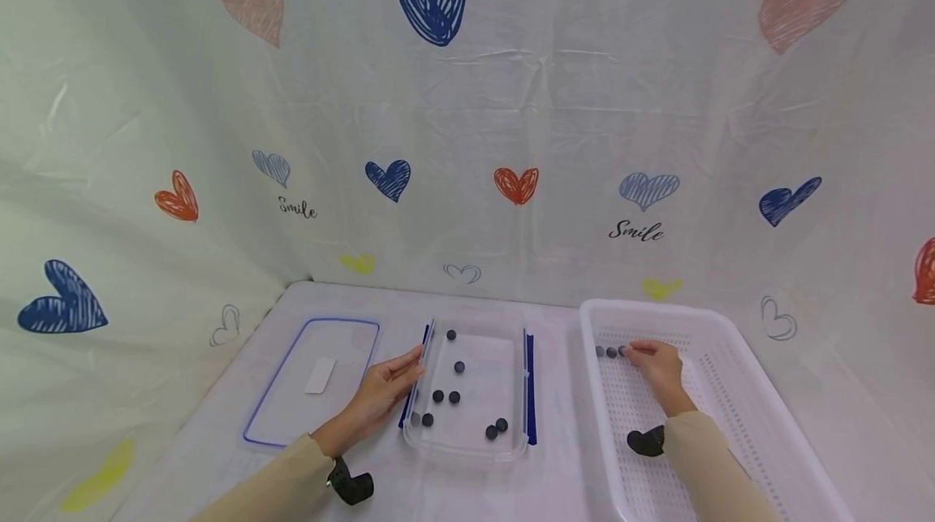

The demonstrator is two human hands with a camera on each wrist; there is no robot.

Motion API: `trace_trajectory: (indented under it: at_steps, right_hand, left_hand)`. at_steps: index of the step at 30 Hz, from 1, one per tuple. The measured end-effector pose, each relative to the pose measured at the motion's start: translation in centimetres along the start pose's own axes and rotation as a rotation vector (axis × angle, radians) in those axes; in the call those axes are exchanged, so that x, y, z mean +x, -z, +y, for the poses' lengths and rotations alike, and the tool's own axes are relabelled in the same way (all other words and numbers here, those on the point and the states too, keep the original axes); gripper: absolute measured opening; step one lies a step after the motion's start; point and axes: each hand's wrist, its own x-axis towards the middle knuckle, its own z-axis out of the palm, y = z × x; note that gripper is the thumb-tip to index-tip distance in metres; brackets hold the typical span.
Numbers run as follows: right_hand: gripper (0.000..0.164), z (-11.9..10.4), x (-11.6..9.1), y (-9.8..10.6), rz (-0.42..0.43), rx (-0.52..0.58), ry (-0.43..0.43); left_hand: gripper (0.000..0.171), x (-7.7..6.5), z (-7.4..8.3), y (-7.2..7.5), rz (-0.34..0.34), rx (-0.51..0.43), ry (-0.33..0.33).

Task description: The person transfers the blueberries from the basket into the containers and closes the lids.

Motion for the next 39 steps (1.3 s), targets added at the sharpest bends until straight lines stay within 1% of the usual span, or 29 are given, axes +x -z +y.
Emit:
trace_trajectory:
  at_steps: [7, 13, 20, 30, 33, 39]
  right_hand:
    - [0.035, 0.1, 0.2, -0.3, 0.026, -0.054, 0.028]
    - [0.032, 0.0, 0.3, -0.7, 0.045, -0.050, -0.006]
    - [0.031, -0.1, 0.1, -0.6, 0.047, -0.087, 0.004]
    - [0.032, -0.1, 0.1, 0.2, 0.063, -0.054, -0.001]
    - [0.032, -0.3, 0.0, 0.4, 0.067, -0.044, 0.007]
    - [0.031, -0.5, -0.1, 0.9, 0.052, -0.032, -0.010]
  left_hand:
    - [0.058, 0.0, 0.1, 0.0, 0.008, 0.003, 0.010]
    - [0.056, 0.1, 0.1, 0.0, 0.012, 0.011, 0.011]
    - [0.056, 0.1, 0.1, 0.0, 0.005, 0.013, 0.005]
    - [0.056, 0.1, 0.1, 0.0, -0.004, 0.007, -0.014]
    - [0.056, 0.1, 0.1, 0.0, 0.000, 0.002, -0.006]
    - [0.055, 0.1, 0.1, -0.1, 0.024, 0.014, 0.010]
